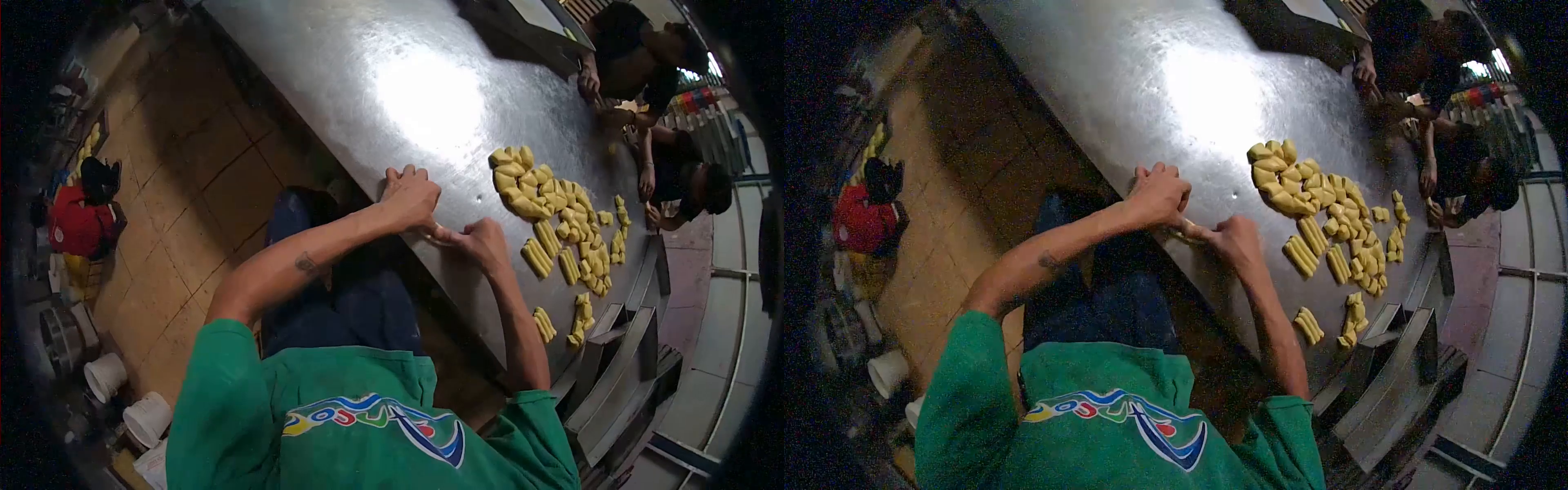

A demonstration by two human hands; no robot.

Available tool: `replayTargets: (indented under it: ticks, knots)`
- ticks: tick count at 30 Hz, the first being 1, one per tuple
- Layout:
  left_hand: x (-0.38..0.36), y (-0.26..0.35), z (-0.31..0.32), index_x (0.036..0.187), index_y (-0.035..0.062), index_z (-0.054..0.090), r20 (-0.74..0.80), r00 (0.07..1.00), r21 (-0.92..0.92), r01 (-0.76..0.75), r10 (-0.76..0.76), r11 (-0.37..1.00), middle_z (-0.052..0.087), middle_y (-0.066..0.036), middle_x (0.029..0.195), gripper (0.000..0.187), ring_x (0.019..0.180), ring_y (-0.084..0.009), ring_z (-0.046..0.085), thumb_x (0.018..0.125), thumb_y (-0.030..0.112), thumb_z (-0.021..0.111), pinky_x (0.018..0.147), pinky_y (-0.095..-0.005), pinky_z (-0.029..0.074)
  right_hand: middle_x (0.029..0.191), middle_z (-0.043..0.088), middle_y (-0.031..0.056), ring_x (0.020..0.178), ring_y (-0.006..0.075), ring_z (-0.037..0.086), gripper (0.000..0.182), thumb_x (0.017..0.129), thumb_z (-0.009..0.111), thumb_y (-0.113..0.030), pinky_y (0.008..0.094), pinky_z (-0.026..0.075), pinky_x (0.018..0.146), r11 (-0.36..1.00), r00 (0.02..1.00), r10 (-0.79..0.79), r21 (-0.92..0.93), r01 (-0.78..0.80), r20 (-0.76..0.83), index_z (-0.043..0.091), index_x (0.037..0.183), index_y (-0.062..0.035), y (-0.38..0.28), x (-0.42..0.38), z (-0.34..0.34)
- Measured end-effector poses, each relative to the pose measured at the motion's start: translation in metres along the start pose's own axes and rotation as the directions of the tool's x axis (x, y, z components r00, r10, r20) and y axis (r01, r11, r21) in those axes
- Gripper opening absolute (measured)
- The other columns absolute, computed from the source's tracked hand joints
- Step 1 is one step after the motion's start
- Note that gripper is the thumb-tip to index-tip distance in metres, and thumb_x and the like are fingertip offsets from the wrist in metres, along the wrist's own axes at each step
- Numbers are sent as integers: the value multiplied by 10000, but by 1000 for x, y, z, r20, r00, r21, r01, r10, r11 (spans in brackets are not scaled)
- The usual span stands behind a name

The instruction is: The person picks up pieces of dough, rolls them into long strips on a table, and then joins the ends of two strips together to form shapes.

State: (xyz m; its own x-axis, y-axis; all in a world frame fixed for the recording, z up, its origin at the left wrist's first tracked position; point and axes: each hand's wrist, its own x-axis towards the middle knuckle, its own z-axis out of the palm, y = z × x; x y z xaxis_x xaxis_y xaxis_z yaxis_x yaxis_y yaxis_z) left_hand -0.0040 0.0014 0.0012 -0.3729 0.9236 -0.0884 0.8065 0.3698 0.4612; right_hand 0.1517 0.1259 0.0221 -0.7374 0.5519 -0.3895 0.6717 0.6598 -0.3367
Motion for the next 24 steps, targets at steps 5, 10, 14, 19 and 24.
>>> replayTargets:
  ticks: [5,10,14,19,24]
  knots:
    - [0,-28,-13,755,165,681,68,988,-133,-129,139,983,567,-62,965,445,1036,-271,470,679,595,766,876,-487,294,443,509,88,416,203,513,799,691,672,-749,387,427,481,981,986,115,144,-131,118,658,569,40,33,1,5]
    - [-3,-18,-4,744,149,650,-66,996,-166,-69,58,984,623,-59,921,320,1000,-266,534,723,456,738,830,-467,318,466,571,82,385,161,553,686,749,716,-626,316,447,415,964,986,152,210,-163,68,656,534,23,28,15,3]
    - [-1,-27,0,759,147,654,-95,993,-187,-88,72,978,619,-57,875,322,960,-264,553,731,458,729,830,-459,318,407,483,121,389,224,524,847,735,619,-746,361,424,430,996,1000,19,-85,-19,4,595,499,68,3,12,-5]
    - [-2,-30,-4,766,159,658,-33,996,-179,-89,85,980,621,-49,882,469,975,-263,555,648,604,748,841,-463,319,431,479,78,418,147,478,838,754,604,-745,354,392,449,996,995,-84,-25,86,48,593,498,52,7,20,-4]
    - [-2,-24,-16,829,159,654,75,987,-96,-134,142,986,593,-49,961,617,1025,-268,511,588,719,745,858,-463,292,391,429,48,415,98,412,744,704,699,-695,333,377,446,893,883,-440,30,450,-163,620,513,20,30,10,5]
